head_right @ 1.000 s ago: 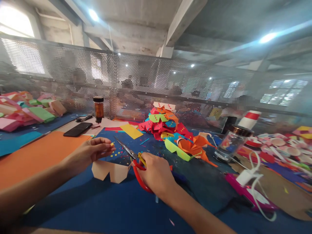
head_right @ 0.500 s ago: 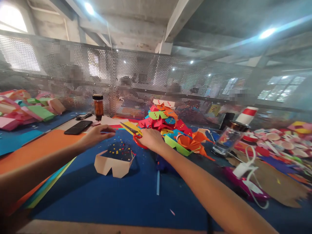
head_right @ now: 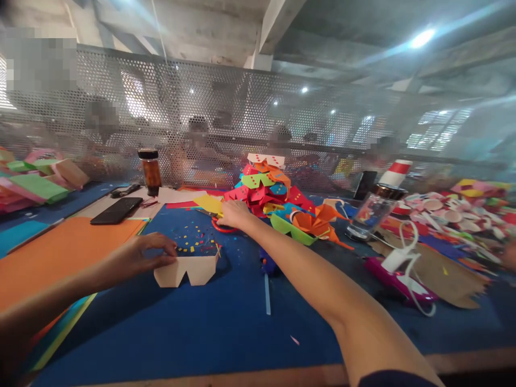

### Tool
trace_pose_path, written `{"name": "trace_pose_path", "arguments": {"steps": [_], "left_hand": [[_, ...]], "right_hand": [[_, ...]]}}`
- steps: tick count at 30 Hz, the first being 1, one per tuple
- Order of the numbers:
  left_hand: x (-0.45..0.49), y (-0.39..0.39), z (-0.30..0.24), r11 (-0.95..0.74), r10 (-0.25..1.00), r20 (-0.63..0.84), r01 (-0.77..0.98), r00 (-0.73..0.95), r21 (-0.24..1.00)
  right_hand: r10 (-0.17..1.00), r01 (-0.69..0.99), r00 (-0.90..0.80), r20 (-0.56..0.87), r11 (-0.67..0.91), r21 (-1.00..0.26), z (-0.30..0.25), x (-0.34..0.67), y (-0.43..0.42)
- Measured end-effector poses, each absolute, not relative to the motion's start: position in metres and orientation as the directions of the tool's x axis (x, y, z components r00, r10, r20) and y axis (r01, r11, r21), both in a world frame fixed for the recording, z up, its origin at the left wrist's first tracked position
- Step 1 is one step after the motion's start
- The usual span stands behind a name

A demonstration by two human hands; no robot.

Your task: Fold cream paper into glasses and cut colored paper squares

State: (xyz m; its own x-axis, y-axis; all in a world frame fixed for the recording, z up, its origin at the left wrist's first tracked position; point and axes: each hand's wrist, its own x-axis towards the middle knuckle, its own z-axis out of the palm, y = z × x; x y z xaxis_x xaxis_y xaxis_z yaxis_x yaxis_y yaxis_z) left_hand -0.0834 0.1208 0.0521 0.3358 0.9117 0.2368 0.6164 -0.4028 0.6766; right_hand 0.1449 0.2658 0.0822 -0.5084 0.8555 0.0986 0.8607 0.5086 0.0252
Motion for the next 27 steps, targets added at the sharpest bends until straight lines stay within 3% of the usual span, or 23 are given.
{"name": "trace_pose_path", "arguments": {"steps": [3, 7, 9, 11, 16, 19, 21, 24, 27], "left_hand": [[-0.085, 0.119, 0.055, -0.374, 0.926, 0.251, 0.606, 0.281, 0.702], [-0.086, 0.116, 0.060, -0.356, 0.934, 0.286, 0.608, 0.213, 0.710], [-0.085, 0.116, 0.062, -0.339, 0.940, 0.287, 0.626, 0.187, 0.702], [-0.085, 0.116, 0.063, -0.331, 0.942, 0.287, 0.625, 0.174, 0.707], [-0.093, 0.119, 0.067, -0.329, 0.939, 0.328, 0.548, 0.103, 0.769], [-0.102, 0.122, 0.068, -0.265, 0.951, 0.309, 0.490, -0.009, 0.830], [-0.105, 0.124, 0.068, -0.234, 0.958, 0.282, 0.442, -0.045, 0.866], [-0.103, 0.123, 0.069, -0.187, 0.974, 0.221, 0.373, -0.049, 0.909], [-0.098, 0.121, 0.071, -0.147, 0.985, 0.168, 0.321, -0.039, 0.936]], "right_hand": [[0.791, 0.792, -0.592, 0.156, 0.607, -0.072, 0.096, 0.151, 0.240], [0.631, 0.593, -0.768, 0.113, 0.766, -0.247, 0.112, 0.160, 0.192], [0.521, 0.425, -0.829, 0.203, 0.823, -0.377, 0.113, 0.162, 0.173], [0.501, 0.374, -0.821, 0.274, 0.834, -0.406, 0.110, 0.162, 0.163], [0.538, 0.433, -0.665, 0.518, 0.843, -0.319, 0.103, 0.168, 0.170], [0.587, 0.576, -0.570, 0.576, 0.785, -0.229, 0.104, 0.189, 0.177], [0.654, 0.706, -0.527, 0.542, 0.693, -0.149, 0.104, 0.210, 0.176], [0.773, 0.822, -0.525, 0.356, 0.568, -0.023, 0.101, 0.247, 0.166], [0.860, 0.875, -0.469, 0.201, 0.484, -0.030, 0.094, 0.277, 0.153]]}}
